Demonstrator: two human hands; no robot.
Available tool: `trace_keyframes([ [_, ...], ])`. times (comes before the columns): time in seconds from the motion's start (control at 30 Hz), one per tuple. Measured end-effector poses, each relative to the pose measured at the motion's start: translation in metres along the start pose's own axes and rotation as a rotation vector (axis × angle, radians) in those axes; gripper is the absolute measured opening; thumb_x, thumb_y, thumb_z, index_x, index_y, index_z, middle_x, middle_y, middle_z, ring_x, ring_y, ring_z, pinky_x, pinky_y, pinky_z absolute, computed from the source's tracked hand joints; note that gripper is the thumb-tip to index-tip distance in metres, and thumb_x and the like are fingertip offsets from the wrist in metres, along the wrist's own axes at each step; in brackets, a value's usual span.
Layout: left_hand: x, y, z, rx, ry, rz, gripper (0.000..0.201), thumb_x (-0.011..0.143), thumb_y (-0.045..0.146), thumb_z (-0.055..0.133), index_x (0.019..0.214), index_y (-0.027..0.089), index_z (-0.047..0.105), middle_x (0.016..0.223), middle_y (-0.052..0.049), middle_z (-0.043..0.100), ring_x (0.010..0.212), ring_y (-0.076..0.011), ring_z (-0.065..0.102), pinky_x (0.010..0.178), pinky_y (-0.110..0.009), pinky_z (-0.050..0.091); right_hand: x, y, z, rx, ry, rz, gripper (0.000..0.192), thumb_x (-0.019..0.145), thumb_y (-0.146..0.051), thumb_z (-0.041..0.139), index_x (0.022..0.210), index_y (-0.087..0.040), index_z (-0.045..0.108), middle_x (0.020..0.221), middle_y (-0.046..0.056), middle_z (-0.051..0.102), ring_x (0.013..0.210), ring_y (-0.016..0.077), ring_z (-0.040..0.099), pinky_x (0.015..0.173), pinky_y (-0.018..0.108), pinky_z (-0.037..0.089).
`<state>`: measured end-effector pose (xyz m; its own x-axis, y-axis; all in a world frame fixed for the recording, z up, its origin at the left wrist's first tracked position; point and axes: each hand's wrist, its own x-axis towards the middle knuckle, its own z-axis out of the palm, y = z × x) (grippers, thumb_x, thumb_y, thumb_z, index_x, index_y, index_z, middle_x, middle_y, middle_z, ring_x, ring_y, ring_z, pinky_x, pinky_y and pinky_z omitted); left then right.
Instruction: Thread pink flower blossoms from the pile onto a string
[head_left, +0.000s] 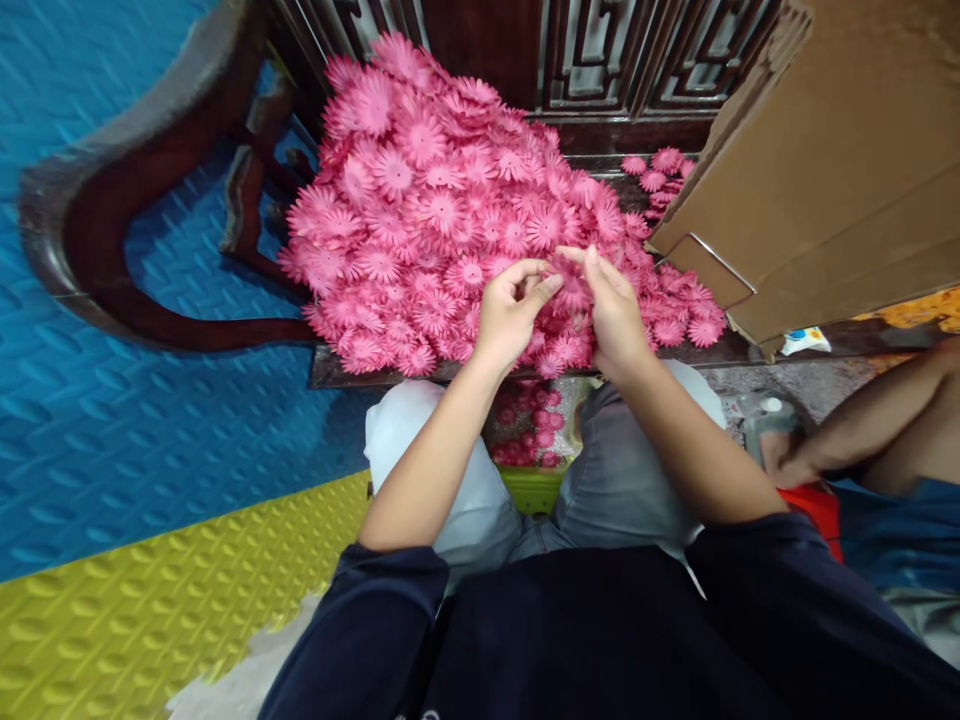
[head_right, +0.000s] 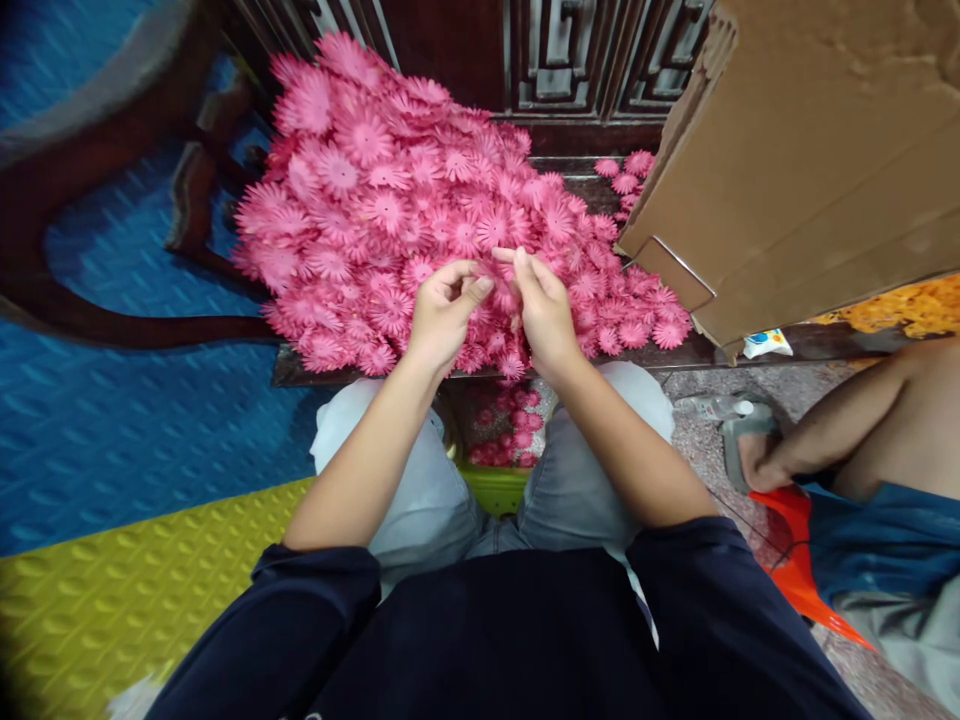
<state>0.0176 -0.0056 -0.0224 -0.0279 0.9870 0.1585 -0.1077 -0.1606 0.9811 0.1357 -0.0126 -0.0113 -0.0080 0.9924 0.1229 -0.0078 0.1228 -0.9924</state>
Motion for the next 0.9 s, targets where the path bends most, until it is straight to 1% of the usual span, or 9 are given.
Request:
trace_keyframes([
  [0.13,0.0,0.003,-0.004,0.083,0.014,0.082,0.028,0.073,0.047,0.068,0.077,0.021,0.062,0.058,0.005,0.035,0.056,-0.0103,0.037,0.059,-0.024,0.034,0.003,0.001,-0.003,0.17,-0.119,0.259,0.036,0.079,-0.052,0.056,0.1,-0.024,0.065,0.067,-0.003,0.061,0.066,0.0113,0.059,0.067,0.029,0.053],
  [0.27,-0.002,0.006,-0.005,0.105,0.001,0.123,0.038,0.07,0.059,0.064,0.075,0.021,0.061,0.058,0.004,0.036,0.056,-0.0105,0.038,0.06,-0.025,0.035,0.006,0.001,-0.009,0.222,-0.168,0.33,0.029,0.076,-0.043,0.064,0.095,-0.022,0.066,0.071,-0.003,0.064,0.065,0.01,0.058,0.064,0.027,0.052],
  [0.33,-0.003,0.007,-0.005,0.114,-0.009,0.127,0.043,0.068,0.063,0.063,0.074,0.021,0.061,0.058,0.004,0.037,0.056,-0.0103,0.038,0.06,-0.025,0.036,0.007,-0.002,-0.011,0.211,-0.208,0.347,0.027,0.074,-0.042,0.066,0.091,-0.021,0.066,0.07,-0.002,0.064,0.059,0.009,0.055,0.057,0.024,0.049],
  [0.4,-0.004,0.008,-0.005,0.121,-0.026,0.124,0.046,0.066,0.066,0.062,0.072,0.021,0.06,0.058,0.004,0.038,0.056,-0.0101,0.038,0.059,-0.025,0.036,0.007,-0.004,-0.013,0.21,-0.241,0.344,0.026,0.072,-0.041,0.068,0.088,-0.021,0.066,0.066,-0.004,0.06,0.051,0.0071,0.048,0.049,0.022,0.044],
  [0.47,-0.005,0.009,-0.005,0.122,-0.047,0.118,0.047,0.066,0.067,0.062,0.073,0.02,0.059,0.058,0.004,0.037,0.056,-0.01,0.037,0.058,-0.025,0.036,0.007,-0.006,-0.013,0.224,-0.242,0.318,0.026,0.071,-0.042,0.069,0.085,-0.021,0.063,0.061,-0.005,0.055,0.047,0.0061,0.042,0.047,0.021,0.041],
  [0.6,-0.006,0.008,-0.005,0.136,-0.08,0.136,0.045,0.07,0.065,0.058,0.077,0.021,0.057,0.059,0.004,0.034,0.055,-0.0104,0.036,0.056,-0.025,0.034,0.005,-0.009,-0.012,0.236,-0.241,0.271,0.025,0.072,-0.044,0.068,0.082,-0.023,0.057,0.059,-0.006,0.049,0.052,0.0091,0.047,0.058,0.026,0.047],
  [0.67,-0.006,0.008,-0.005,0.183,-0.078,0.174,0.042,0.075,0.063,0.055,0.078,0.021,0.056,0.061,0.003,0.037,0.058,-0.0112,0.039,0.059,-0.025,0.037,0.004,-0.011,-0.011,0.229,-0.239,0.252,0.027,0.071,-0.043,0.069,0.081,-0.024,0.054,0.061,-0.006,0.049,0.056,0.0107,0.051,0.061,0.027,0.049],
  [0.8,-0.01,0.011,-0.001,0.374,0.022,0.285,0.033,0.083,0.053,0.051,0.079,0.021,0.055,0.076,-0.002,0.054,0.076,-0.0143,0.052,0.072,-0.027,0.043,0.003,-0.014,-0.008,0.177,-0.181,0.23,0.028,0.071,-0.043,0.068,0.08,-0.024,0.05,0.064,-0.005,0.051,0.063,0.0119,0.054,0.064,0.029,0.05],
  [0.9,-0.014,0.013,0.003,0.484,0.141,0.368,0.028,0.086,0.047,0.05,0.079,0.021,0.055,0.084,-0.003,0.059,0.086,-0.0157,0.056,0.078,-0.028,0.044,0.004,-0.015,-0.004,0.129,-0.099,0.162,0.027,0.072,-0.042,0.067,0.079,-0.024,0.05,0.073,-0.003,0.056,0.072,0.0124,0.057,0.069,0.028,0.051],
])
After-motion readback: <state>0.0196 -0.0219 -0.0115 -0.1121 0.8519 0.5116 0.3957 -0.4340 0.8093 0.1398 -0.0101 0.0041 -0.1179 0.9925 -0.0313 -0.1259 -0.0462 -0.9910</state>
